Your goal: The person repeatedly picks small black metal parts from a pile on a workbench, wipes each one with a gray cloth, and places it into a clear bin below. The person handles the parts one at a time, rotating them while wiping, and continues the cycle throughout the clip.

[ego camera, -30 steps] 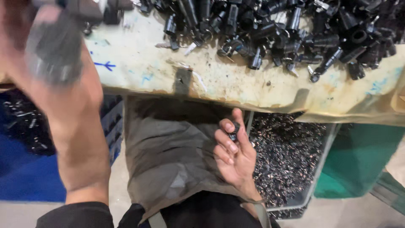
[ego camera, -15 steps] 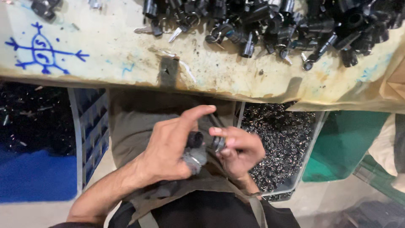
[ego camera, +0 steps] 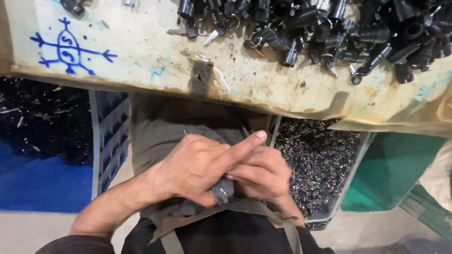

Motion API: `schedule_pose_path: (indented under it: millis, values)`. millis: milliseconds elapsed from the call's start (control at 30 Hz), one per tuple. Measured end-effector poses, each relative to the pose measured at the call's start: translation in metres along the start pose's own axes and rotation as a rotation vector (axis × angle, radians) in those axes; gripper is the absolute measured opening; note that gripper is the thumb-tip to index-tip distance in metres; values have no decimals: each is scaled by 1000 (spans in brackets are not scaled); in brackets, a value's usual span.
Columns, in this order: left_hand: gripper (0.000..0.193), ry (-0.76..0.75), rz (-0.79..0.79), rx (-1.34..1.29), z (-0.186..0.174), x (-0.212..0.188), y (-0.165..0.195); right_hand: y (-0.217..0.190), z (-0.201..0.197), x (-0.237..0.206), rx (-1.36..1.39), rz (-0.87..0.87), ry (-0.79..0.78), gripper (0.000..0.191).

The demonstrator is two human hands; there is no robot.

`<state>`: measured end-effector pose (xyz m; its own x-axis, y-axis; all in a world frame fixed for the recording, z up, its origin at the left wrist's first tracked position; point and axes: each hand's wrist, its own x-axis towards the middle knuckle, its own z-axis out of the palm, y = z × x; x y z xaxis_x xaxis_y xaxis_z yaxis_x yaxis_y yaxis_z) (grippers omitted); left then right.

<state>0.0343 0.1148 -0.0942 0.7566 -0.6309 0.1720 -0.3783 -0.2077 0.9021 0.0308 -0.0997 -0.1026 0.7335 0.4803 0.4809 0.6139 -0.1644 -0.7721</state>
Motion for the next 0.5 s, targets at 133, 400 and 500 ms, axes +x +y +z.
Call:
schedule_pose_path:
  millis: [133,400,500]
  values:
    - [118,139,87,32,-2,-2,4,5,9,-20,277,204,104,13]
    - [33,397,-5,146,-28,-18,1,14,16,-24,1105,678,622,22]
    - [30,392,-92,127,-33,-27,-1,14,27,-21,964,639,508,25]
